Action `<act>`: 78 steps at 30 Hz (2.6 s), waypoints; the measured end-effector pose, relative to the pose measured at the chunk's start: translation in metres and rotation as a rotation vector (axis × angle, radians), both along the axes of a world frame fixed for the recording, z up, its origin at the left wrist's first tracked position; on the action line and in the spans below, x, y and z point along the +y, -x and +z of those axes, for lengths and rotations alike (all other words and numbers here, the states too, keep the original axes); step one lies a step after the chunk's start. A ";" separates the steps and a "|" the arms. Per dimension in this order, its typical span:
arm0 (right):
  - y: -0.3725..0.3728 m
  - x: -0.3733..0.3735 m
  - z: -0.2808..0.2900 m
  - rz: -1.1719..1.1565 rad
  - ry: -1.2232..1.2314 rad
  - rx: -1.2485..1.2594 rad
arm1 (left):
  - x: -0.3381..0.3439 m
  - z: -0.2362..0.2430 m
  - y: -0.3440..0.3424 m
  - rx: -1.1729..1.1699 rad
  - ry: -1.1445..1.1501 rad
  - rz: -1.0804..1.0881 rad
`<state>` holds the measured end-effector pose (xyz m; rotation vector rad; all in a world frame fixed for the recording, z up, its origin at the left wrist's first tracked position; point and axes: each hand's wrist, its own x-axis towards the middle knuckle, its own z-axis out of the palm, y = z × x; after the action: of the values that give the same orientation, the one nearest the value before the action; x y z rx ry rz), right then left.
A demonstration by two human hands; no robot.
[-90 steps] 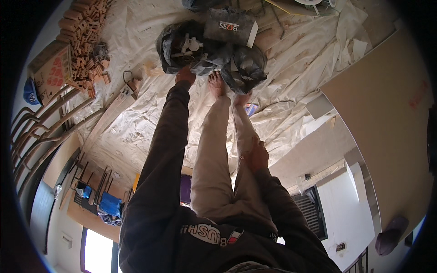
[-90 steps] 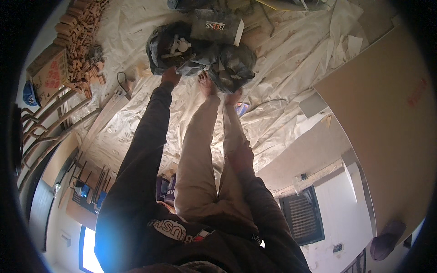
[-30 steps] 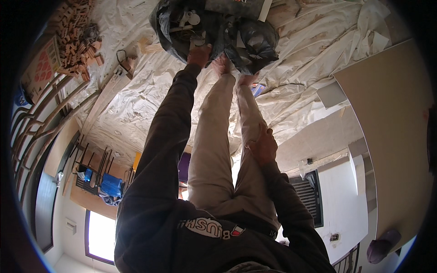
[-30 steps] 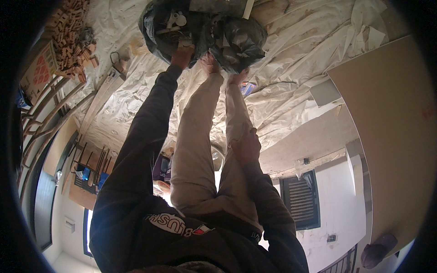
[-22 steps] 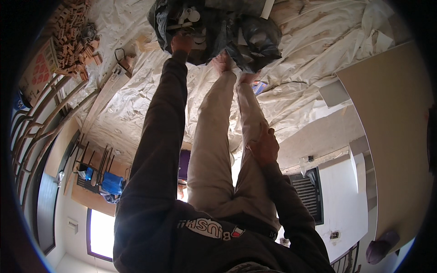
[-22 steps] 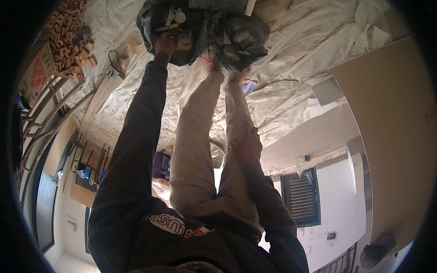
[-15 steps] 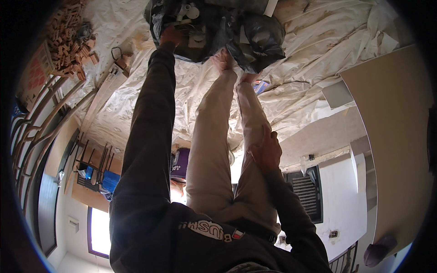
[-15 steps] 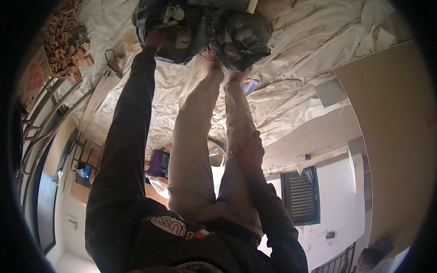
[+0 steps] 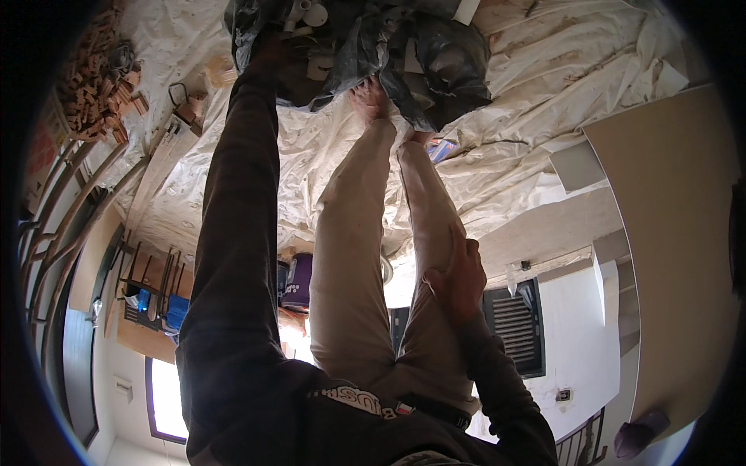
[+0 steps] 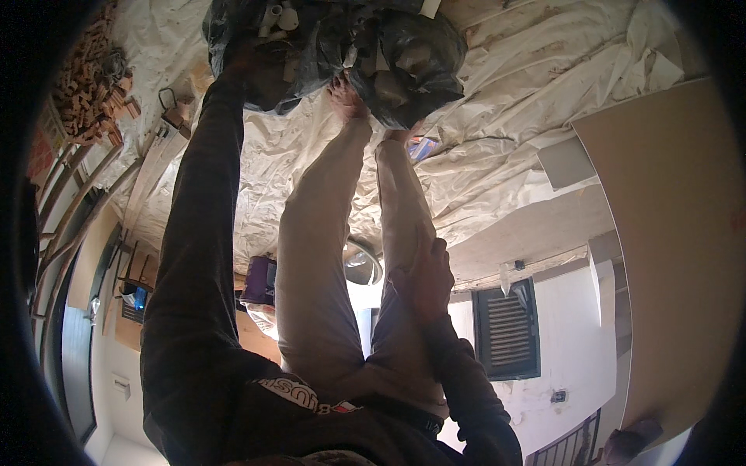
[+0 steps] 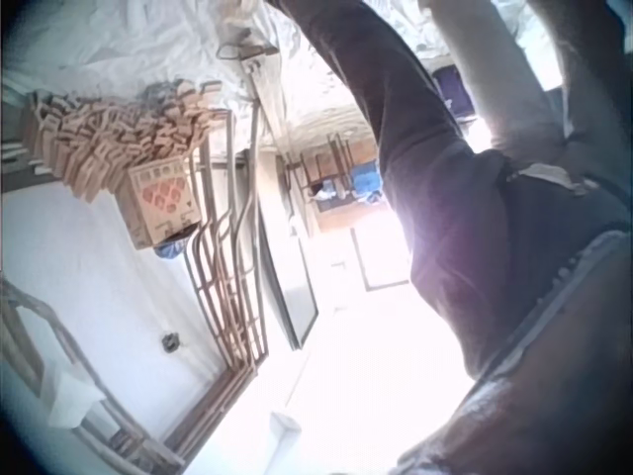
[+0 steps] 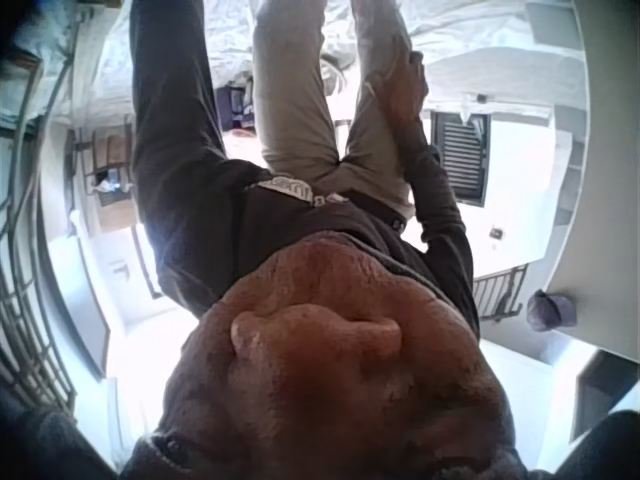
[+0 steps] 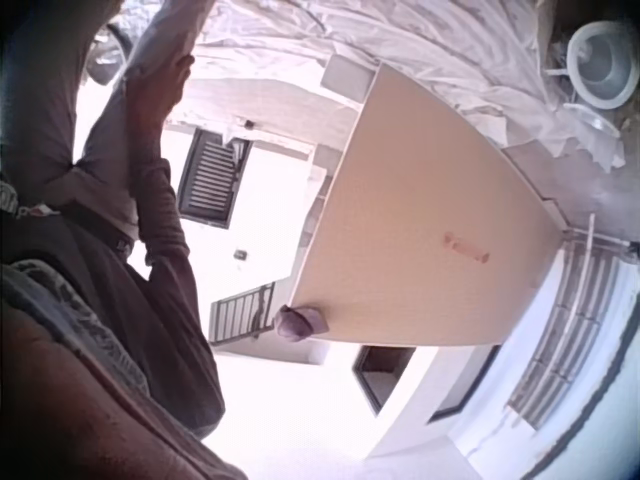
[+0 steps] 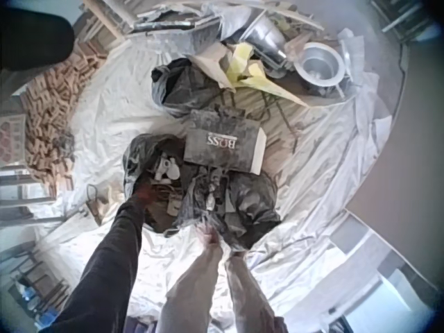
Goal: The person levels wet concrete in a wooden frame using a long wooden plank, then walks to a pile of sand and opens a white sack. The person then enters a cluttered room and picks up a black plastic bag and a white plastic container.
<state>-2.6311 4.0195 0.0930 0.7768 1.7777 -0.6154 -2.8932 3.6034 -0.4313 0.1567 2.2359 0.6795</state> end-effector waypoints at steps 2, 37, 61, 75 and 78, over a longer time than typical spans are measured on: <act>0.001 -0.004 0.001 -0.004 -0.052 -0.019 | 0.045 0.030 0.010 0.040 -0.050 -0.126; 0.007 -0.007 0.001 0.048 -0.013 0.022 | 0.081 0.214 0.023 0.068 0.009 -0.355; -0.009 -0.011 -0.001 0.030 -0.006 -0.010 | 0.103 0.418 -0.069 -0.621 -0.408 0.872; -0.009 -0.001 0.011 0.096 -0.008 0.003 | 0.201 0.546 -0.057 -0.741 -0.988 0.988; -0.011 -0.003 0.014 0.161 -0.040 0.195 | 0.206 0.573 -0.058 -0.727 -1.002 0.951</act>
<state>-2.6201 4.0168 0.1072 0.6088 2.0142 -0.5651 -2.8353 3.8089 0.1413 -0.6139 1.0096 1.9381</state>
